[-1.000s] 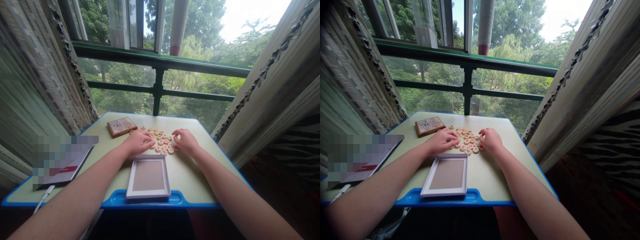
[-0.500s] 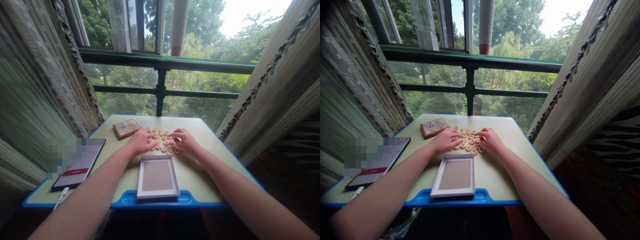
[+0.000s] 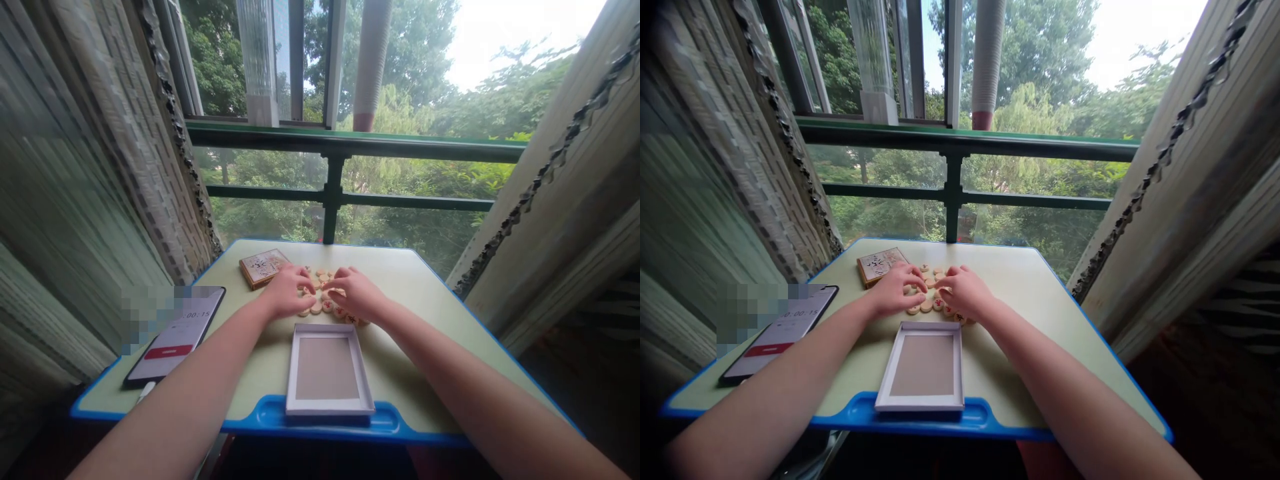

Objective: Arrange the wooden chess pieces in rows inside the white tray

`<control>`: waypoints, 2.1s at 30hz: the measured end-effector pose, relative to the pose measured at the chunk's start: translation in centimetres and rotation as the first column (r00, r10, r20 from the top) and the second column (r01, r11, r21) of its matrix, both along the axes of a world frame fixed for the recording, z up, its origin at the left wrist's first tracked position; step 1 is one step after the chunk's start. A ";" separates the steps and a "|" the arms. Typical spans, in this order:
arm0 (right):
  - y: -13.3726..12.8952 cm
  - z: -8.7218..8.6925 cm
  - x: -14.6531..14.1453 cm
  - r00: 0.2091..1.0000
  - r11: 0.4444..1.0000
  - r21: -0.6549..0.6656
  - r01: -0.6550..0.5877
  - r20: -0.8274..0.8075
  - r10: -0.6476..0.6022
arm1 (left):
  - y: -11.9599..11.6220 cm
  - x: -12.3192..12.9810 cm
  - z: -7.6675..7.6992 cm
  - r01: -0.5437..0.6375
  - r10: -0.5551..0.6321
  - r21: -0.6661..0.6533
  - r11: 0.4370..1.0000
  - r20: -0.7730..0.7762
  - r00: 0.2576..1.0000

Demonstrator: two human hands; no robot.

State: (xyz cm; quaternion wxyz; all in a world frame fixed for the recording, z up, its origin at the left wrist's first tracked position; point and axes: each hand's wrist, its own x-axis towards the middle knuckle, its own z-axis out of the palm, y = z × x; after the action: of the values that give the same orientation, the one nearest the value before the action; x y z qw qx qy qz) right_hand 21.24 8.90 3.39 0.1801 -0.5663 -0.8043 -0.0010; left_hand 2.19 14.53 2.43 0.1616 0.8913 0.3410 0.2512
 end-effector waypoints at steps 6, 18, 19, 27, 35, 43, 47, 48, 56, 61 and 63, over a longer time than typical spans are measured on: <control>-0.6 -0.3 0.5 1.000 0.998 -0.067 0.020 0.011 -0.020 | -0.6 0.8 0.0 -0.029 0.024 -0.091 0.995 -0.054 0.998; 0.1 -0.5 1.2 0.988 0.984 -0.096 0.150 0.032 -0.148 | -0.8 0.3 0.1 0.111 -0.124 -0.139 0.984 -0.087 0.989; 0.2 -0.5 1.3 0.989 0.985 -0.086 0.148 0.040 -0.145 | -0.9 0.3 0.1 0.110 -0.122 -0.132 0.985 -0.085 0.989; 0.0 -1.1 1.0 0.990 0.995 0.029 0.093 0.101 -0.095 | -1.1 0.5 0.3 0.091 -0.098 -0.111 0.990 -0.062 0.993; 0.3 -1.4 0.6 0.988 0.990 0.018 0.138 0.062 -0.139 | -1.1 0.5 0.1 0.090 -0.094 -0.061 0.994 -0.066 0.993; -0.1 -0.9 1.3 0.975 0.976 0.073 0.203 -0.105 -0.195 | -0.9 0.4 -0.2 0.109 -0.111 -0.037 0.993 -0.077 0.991; 0.1 -0.5 2.5 0.923 0.910 0.223 0.349 -0.249 -0.293 | -0.8 0.3 -0.1 0.104 -0.109 -0.048 0.993 -0.101 0.989; 0.1 -0.4 2.8 0.910 0.891 0.250 0.378 -0.279 -0.308 | -0.7 0.3 -0.1 0.108 -0.113 -0.050 0.993 -0.107 0.988; -0.6 0.1 2.5 0.918 0.893 0.269 0.361 -0.269 -0.290 | -0.7 0.4 -0.2 0.079 -0.083 -0.039 0.996 -0.107 0.991; -0.8 0.0 2.2 0.931 0.904 0.264 0.336 -0.236 -0.278 | -0.4 0.5 -0.6 0.046 -0.050 -0.045 0.998 -0.091 0.995; -0.7 -0.1 2.3 0.927 0.897 0.278 0.345 -0.250 -0.279 | -0.3 0.5 -0.8 0.043 -0.048 -0.059 0.997 -0.084 0.995</control>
State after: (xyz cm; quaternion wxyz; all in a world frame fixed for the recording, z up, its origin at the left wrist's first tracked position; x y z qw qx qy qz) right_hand 23.56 8.21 3.30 0.3473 -0.6491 -0.6692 -0.1010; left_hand 2.68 14.28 1.60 0.1777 0.9039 0.3342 0.1993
